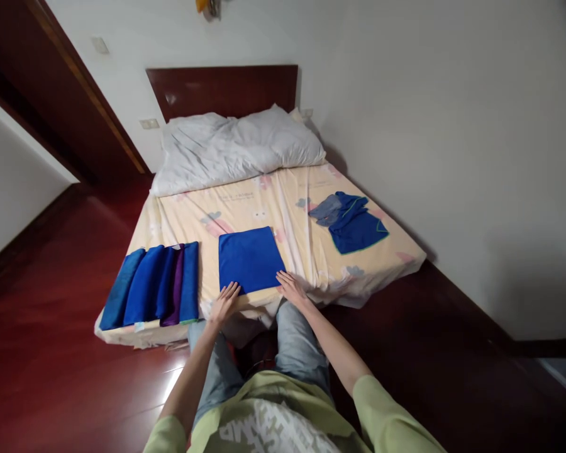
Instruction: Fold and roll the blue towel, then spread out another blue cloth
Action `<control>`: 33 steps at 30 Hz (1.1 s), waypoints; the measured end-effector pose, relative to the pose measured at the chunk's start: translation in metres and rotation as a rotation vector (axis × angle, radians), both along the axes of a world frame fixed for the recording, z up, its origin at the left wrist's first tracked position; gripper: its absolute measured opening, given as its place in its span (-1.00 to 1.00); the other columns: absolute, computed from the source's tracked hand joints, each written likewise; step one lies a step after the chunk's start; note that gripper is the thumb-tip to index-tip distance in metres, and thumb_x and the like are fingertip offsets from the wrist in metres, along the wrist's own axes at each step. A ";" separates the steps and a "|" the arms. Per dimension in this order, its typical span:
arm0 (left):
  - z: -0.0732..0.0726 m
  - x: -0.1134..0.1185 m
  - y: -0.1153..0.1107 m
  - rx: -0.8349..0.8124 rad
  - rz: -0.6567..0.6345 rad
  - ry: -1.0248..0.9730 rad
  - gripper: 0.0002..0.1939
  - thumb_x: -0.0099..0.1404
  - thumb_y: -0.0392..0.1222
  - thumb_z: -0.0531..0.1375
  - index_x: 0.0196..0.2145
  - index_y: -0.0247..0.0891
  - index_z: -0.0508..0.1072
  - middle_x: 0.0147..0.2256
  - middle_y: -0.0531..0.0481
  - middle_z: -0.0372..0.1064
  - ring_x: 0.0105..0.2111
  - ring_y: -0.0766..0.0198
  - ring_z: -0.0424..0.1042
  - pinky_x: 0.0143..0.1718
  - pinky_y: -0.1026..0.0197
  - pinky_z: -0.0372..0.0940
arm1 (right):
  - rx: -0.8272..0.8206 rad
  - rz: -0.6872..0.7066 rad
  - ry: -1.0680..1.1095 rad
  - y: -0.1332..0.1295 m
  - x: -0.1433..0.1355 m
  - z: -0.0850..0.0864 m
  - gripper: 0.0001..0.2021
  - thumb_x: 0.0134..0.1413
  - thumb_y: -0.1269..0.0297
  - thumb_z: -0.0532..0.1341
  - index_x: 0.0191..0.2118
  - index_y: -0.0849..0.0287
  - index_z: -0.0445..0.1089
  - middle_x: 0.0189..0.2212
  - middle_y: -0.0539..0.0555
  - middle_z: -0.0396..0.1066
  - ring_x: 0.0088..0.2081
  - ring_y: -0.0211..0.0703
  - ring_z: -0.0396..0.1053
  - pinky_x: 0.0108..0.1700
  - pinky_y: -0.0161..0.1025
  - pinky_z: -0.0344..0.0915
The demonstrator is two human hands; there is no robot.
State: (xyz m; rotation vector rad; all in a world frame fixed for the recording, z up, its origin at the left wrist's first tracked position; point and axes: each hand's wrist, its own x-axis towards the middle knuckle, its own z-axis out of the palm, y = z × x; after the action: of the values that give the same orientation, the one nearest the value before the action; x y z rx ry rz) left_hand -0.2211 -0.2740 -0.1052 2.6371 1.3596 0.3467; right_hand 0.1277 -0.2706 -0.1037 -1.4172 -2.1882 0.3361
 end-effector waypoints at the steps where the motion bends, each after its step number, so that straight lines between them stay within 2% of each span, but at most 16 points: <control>1: -0.001 0.001 0.003 -0.009 0.032 -0.017 -0.24 0.18 -0.49 0.00 0.36 -0.28 0.26 0.39 -0.17 0.09 0.42 0.05 0.02 0.42 -0.13 0.03 | -0.006 -0.011 0.013 0.002 -0.001 -0.001 -0.41 0.08 0.59 0.14 0.25 0.22 0.41 0.26 0.23 0.35 0.35 0.05 0.25 0.43 0.12 0.17; 7: -0.013 -0.007 0.018 -0.032 0.163 -0.224 -0.21 0.01 -0.53 0.04 0.22 -0.26 0.42 0.29 -0.16 0.29 0.36 0.03 0.18 0.36 -0.15 0.18 | -0.020 -0.106 0.221 0.007 -0.006 -0.011 -0.41 -0.01 0.65 0.14 0.15 0.16 0.50 0.17 0.20 0.45 0.29 0.00 0.34 0.37 0.08 0.28; 12: -0.016 -0.008 0.020 -0.068 0.266 -0.429 -0.26 -0.11 -0.48 0.02 0.05 -0.23 0.54 0.18 -0.08 0.43 0.29 0.05 0.30 0.36 -0.22 0.18 | -0.007 -0.231 0.482 0.009 -0.007 -0.017 -0.47 0.00 0.61 0.07 0.03 0.14 0.57 0.07 0.16 0.54 0.20 -0.07 0.44 0.31 0.03 0.35; 19: -0.002 -0.013 0.029 -0.045 0.359 -0.552 -0.38 -0.08 -0.39 0.01 -0.05 -0.25 0.55 0.05 -0.09 0.53 0.13 0.07 0.46 0.28 -0.13 0.29 | -0.004 -0.264 0.540 0.025 -0.004 -0.011 -0.42 -0.26 0.63 0.08 -0.10 0.12 0.61 -0.07 0.12 0.60 0.05 -0.05 0.51 0.21 -0.01 0.42; 23: 0.005 -0.012 0.037 -0.008 0.358 -0.519 -0.49 0.00 -0.36 0.03 -0.11 -0.22 0.55 0.00 -0.09 0.55 0.06 0.08 0.48 0.20 -0.07 0.37 | 0.000 -0.320 0.582 0.032 -0.002 -0.011 -0.49 -0.23 0.58 0.10 -0.16 0.12 0.62 -0.11 0.12 0.61 -0.01 -0.02 0.53 0.14 -0.01 0.45; 25: 0.006 -0.010 0.036 0.013 0.369 -0.514 -0.55 0.04 -0.34 0.04 -0.14 -0.21 0.54 -0.01 -0.11 0.54 0.06 0.08 0.47 0.18 -0.04 0.37 | 0.000 -0.307 0.616 0.034 0.001 -0.011 -0.55 -0.22 0.56 0.12 -0.22 0.12 0.62 -0.14 0.12 0.62 -0.04 -0.02 0.54 0.12 -0.03 0.46; 28: 0.006 -0.008 0.034 0.035 0.401 -0.499 -0.55 0.07 -0.33 0.04 -0.10 -0.23 0.51 0.00 -0.13 0.52 0.08 0.07 0.45 0.17 -0.02 0.35 | -0.031 -0.258 0.639 0.035 0.006 -0.010 -0.62 -0.19 0.54 0.13 -0.30 0.12 0.62 -0.17 0.11 0.63 -0.05 -0.02 0.54 0.12 -0.03 0.44; 33: 0.001 -0.004 0.033 0.052 0.427 -0.577 -0.61 0.15 -0.28 0.10 -0.06 -0.23 0.49 -0.03 -0.16 0.51 0.07 0.05 0.42 0.17 -0.01 0.32 | -0.051 -0.272 0.627 0.034 0.011 -0.007 -0.62 -0.09 0.50 0.14 -0.21 0.11 0.63 -0.13 0.09 0.62 0.01 -0.04 0.49 0.14 -0.05 0.42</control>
State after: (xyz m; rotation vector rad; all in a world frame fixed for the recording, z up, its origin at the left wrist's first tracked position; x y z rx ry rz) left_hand -0.2251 -0.2410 -0.1041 2.0018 1.6745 1.1015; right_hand 0.1385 -0.2370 -0.1103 -1.3768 -1.4760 0.6394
